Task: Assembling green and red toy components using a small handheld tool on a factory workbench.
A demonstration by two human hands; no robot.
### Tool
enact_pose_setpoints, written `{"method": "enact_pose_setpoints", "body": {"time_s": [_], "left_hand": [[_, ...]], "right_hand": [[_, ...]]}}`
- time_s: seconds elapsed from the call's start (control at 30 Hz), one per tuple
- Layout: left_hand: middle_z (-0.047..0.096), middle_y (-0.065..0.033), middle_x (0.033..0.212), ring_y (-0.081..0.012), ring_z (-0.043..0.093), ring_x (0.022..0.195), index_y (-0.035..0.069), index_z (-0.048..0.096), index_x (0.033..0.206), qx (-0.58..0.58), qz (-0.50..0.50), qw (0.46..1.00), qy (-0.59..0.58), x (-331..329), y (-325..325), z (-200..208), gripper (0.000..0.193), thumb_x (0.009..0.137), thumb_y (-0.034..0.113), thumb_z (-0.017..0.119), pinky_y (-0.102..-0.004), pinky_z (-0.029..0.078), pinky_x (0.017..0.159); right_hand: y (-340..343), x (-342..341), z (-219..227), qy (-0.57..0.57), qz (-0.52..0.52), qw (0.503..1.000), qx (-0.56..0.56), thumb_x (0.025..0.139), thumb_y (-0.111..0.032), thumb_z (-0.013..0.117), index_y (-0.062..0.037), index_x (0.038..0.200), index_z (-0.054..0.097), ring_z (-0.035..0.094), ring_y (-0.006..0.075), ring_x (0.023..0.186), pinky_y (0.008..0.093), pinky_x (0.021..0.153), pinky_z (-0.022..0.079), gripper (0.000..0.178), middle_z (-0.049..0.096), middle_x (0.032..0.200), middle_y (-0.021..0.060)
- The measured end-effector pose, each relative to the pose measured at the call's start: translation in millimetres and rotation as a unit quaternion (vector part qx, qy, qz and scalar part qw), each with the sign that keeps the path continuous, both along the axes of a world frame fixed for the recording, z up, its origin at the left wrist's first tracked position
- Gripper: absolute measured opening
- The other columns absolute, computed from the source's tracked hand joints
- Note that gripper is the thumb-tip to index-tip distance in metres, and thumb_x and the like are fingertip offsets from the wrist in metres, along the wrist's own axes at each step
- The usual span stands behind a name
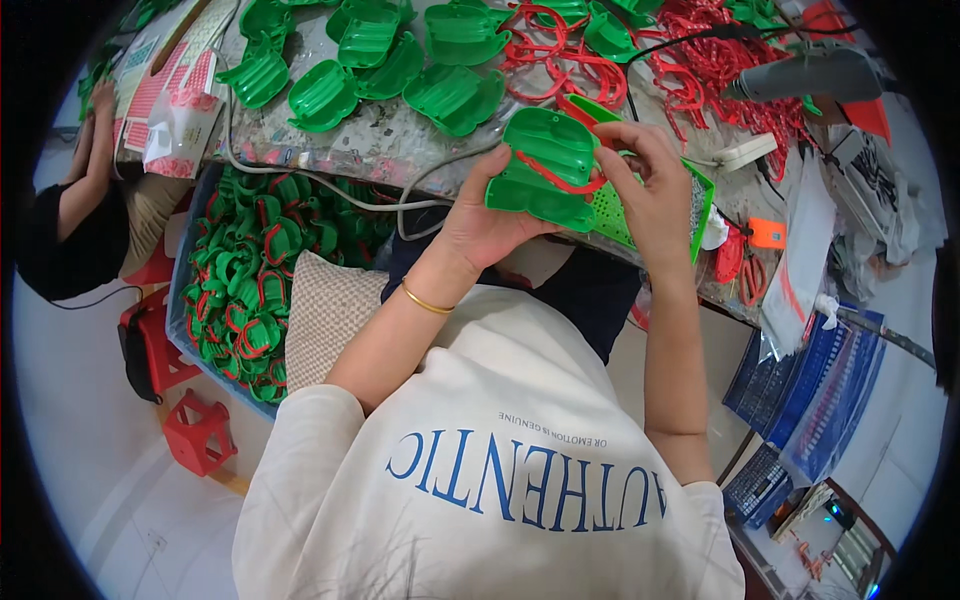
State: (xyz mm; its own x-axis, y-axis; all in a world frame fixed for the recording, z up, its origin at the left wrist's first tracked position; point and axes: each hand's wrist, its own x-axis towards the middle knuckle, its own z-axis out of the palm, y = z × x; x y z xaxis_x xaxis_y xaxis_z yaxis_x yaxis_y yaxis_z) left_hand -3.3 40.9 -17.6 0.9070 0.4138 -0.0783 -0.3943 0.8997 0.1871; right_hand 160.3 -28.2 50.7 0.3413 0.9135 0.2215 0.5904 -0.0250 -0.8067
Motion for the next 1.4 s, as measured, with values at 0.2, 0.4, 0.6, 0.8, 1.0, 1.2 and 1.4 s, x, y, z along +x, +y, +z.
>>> {"method": "enact_pose_setpoints", "body": {"time_s": [0.2,0.4,0.6,0.8,1.0,1.2,1.4], "left_hand": [[0.047,-0.0121,0.134,-0.027,0.049,0.121,0.013,0.038,0.137,0.021,-0.024,0.999,-0.003,2.6,-3.4,1.4,0.064,0.088,0.051,0.052,-0.0497,0.042,0.097],[0.046,-0.0116,0.134,-0.0271,0.048,0.122,0.013,0.039,0.136,-0.066,-0.05,0.996,-0.01,6.6,-9.4,5.4,0.064,0.088,0.052,0.051,-0.0514,0.042,0.097],[0.05,-0.0102,0.131,-0.0254,0.05,0.119,0.013,0.041,0.135,-0.053,-0.021,0.998,0.018,5.3,-5.7,2.2,0.062,0.087,0.05,0.053,-0.0499,0.042,0.097],[0.051,-0.0084,0.129,-0.0222,0.051,0.117,0.012,0.039,0.135,0.066,0.02,0.995,0.068,6.5,-7.1,5.0,0.06,0.087,0.041,0.059,-0.0456,0.045,0.094],[0.046,-0.0064,0.132,-0.0206,0.052,0.117,0.014,0.028,0.14,0.158,0.077,0.983,0.05,11.3,-12.6,3.4,0.071,0.085,0.038,0.065,-0.043,0.048,0.091],[0.047,-0.0071,0.131,-0.021,0.051,0.117,0.012,0.025,0.142,0.136,0.081,0.986,0.054,11.2,-15.2,9.6,0.079,0.083,0.04,0.068,-0.043,0.048,0.092],[0.045,-0.008,0.132,-0.0211,0.049,0.119,0.011,0.023,0.143,0.156,0.076,0.983,0.055,12.5,-15.9,10.2,0.083,0.081,0.04,0.07,-0.041,0.047,0.095]], "right_hand": [[7.3,9.9,17.6,0.043,-0.091,0.993,0.06,0.084,-0.002,0.061,-0.0023,0.102,0.062,0.059,0.0114,0.088,0.0244,0.078,0.046,0.018,0.063,0.093,0.0026],[25.0,3.2,17.3,-0.232,0.158,0.959,0.037,0.081,-0.003,0.063,-0.0052,0.104,0.063,0.06,0.0168,0.091,0.028,0.081,0.046,0.023,0.064,0.096,0.0058],[4.8,4.8,23.1,0.037,-0.035,0.996,0.067,0.085,-0.009,0.064,-0.0029,0.105,0.063,0.058,0.0114,0.092,0.026,0.08,0.045,0.021,0.064,0.1,0.0031],[-22.7,-2.3,13.3,0.11,-0.075,0.976,-0.173,0.087,-0.011,0.064,0.0,0.105,0.062,0.055,0.0053,0.076,0.0191,0.071,0.044,0.021,0.061,0.085,0.0003],[-23.6,-2.0,1.5,0.172,-0.134,0.967,-0.131,0.085,-0.006,0.065,0.0015,0.102,0.062,0.057,0.0053,0.075,0.0186,0.071,0.045,0.018,0.064,0.086,0.0012],[-19.2,5.5,-5.6,0.251,-0.085,0.957,-0.119,0.085,-0.006,0.065,0.003,0.099,0.063,0.059,0.0062,0.078,0.0194,0.072,0.046,0.017,0.065,0.089,0.0024],[-21.0,7.2,-7.3,0.249,-0.095,0.957,-0.118,0.085,-0.007,0.065,0.0024,0.098,0.063,0.058,0.006,0.078,0.0194,0.071,0.046,0.017,0.065,0.088,0.0019]]}}
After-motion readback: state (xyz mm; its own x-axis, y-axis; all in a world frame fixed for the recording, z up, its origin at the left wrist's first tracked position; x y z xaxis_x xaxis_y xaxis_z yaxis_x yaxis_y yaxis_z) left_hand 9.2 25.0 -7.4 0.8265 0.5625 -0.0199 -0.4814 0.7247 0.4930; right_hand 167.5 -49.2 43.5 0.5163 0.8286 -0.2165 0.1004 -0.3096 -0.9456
